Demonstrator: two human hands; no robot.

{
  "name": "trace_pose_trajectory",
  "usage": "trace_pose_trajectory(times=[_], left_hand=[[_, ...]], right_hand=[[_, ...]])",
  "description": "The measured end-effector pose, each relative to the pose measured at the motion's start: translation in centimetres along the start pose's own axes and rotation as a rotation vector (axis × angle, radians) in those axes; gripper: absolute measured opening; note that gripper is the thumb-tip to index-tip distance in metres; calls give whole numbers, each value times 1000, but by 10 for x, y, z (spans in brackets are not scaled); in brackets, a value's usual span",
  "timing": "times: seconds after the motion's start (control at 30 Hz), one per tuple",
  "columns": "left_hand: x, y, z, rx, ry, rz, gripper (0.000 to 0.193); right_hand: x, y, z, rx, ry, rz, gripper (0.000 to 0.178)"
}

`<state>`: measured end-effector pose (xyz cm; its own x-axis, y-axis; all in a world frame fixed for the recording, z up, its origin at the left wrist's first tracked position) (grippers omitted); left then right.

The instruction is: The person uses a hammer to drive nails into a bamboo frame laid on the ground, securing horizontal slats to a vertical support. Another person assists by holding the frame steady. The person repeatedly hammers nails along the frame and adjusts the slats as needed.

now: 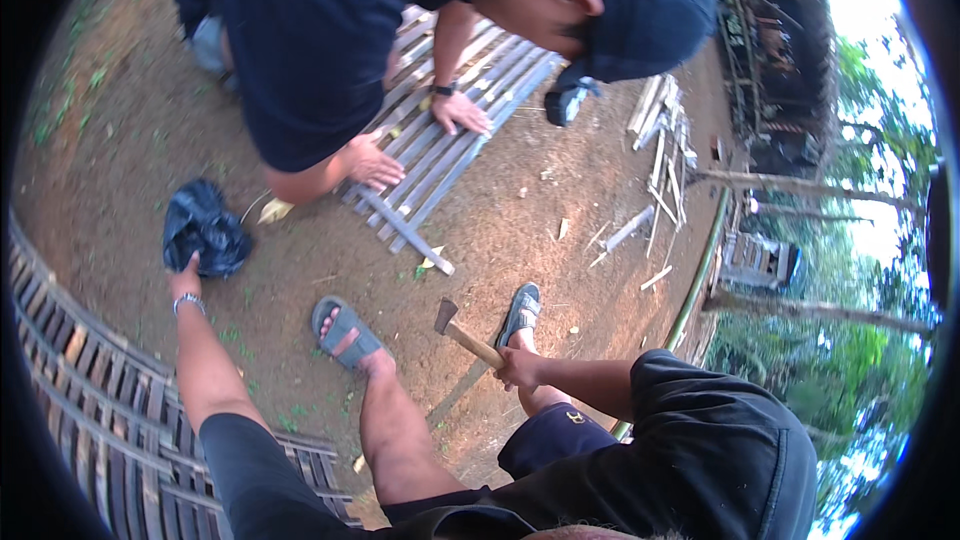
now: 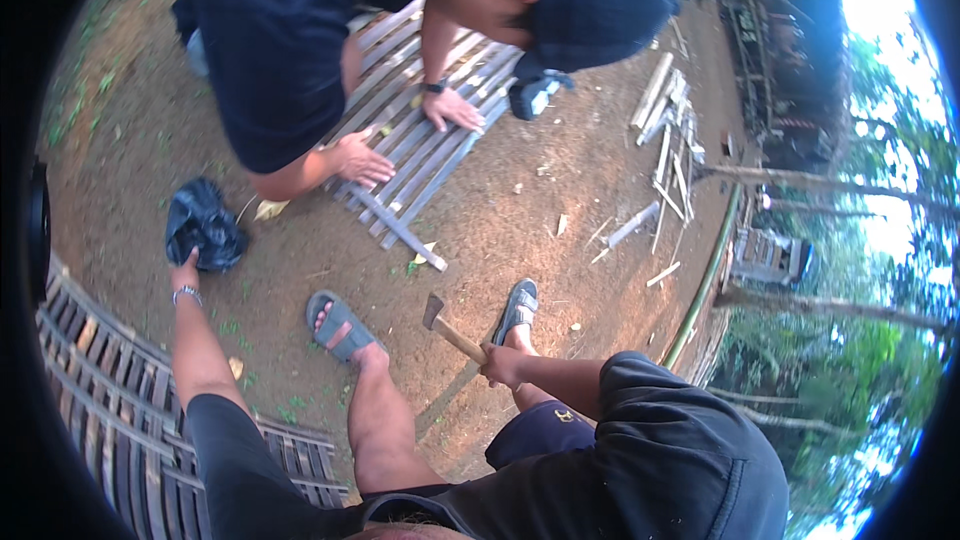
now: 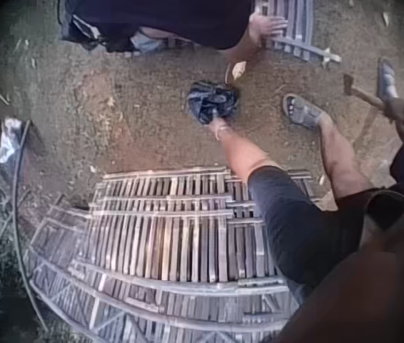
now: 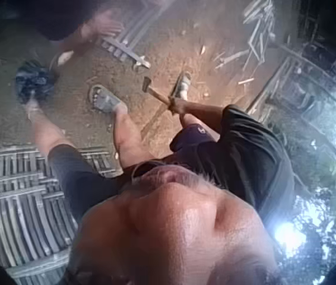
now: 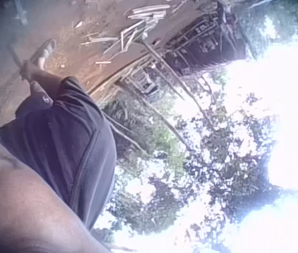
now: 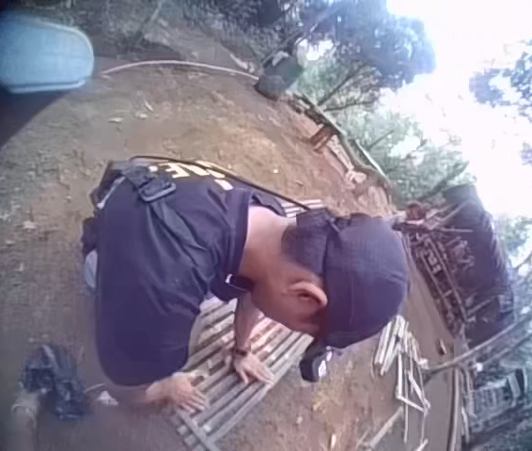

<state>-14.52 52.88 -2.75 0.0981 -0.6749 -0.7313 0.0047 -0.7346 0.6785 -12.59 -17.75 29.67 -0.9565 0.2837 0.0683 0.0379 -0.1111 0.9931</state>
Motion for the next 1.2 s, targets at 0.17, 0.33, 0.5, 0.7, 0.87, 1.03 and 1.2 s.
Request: trace_pose_trajectory(times=[0.17, 0.33, 0.5, 0.7, 0.87, 1.03, 1.2], left_hand=[[11, 27, -19, -229, 118, -106, 45], [-43, 119, -33, 17, 241, -234, 49], [-103, 196, -40, 201, 269, -336, 54], [-159, 312, -21, 115, 226, -166, 50], [-209, 385, 35, 46, -94, -219, 52], [-244, 507, 59, 162, -385, -247, 52], [-244, 616, 32, 341, -888, -404, 44]], right_hand=[[0, -6, -61, -417, 375, -28, 25], [12, 5, -82, -982, 800, -176, 28], [-2, 55, -65, -447, 440, -116, 35], [-9, 141, -81, -220, -129, -260, 35], [-38, 215, -132, -296, -327, -347, 37], [-37, 297, -235, -271, -360, -465, 37], [1, 304, -409, -203, -729, -543, 36]])
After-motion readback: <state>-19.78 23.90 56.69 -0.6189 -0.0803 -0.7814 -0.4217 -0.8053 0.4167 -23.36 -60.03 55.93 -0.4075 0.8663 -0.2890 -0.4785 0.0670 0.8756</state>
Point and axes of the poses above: each hand's wrist, its own y-axis away from the middle knuckle, its own x-axis out of the palm, z = x × y, the point moved 3 cm from there along -y, towards the middle knuckle, and after that the axes turned 13 degrees about -x, right-handed, at the moved point
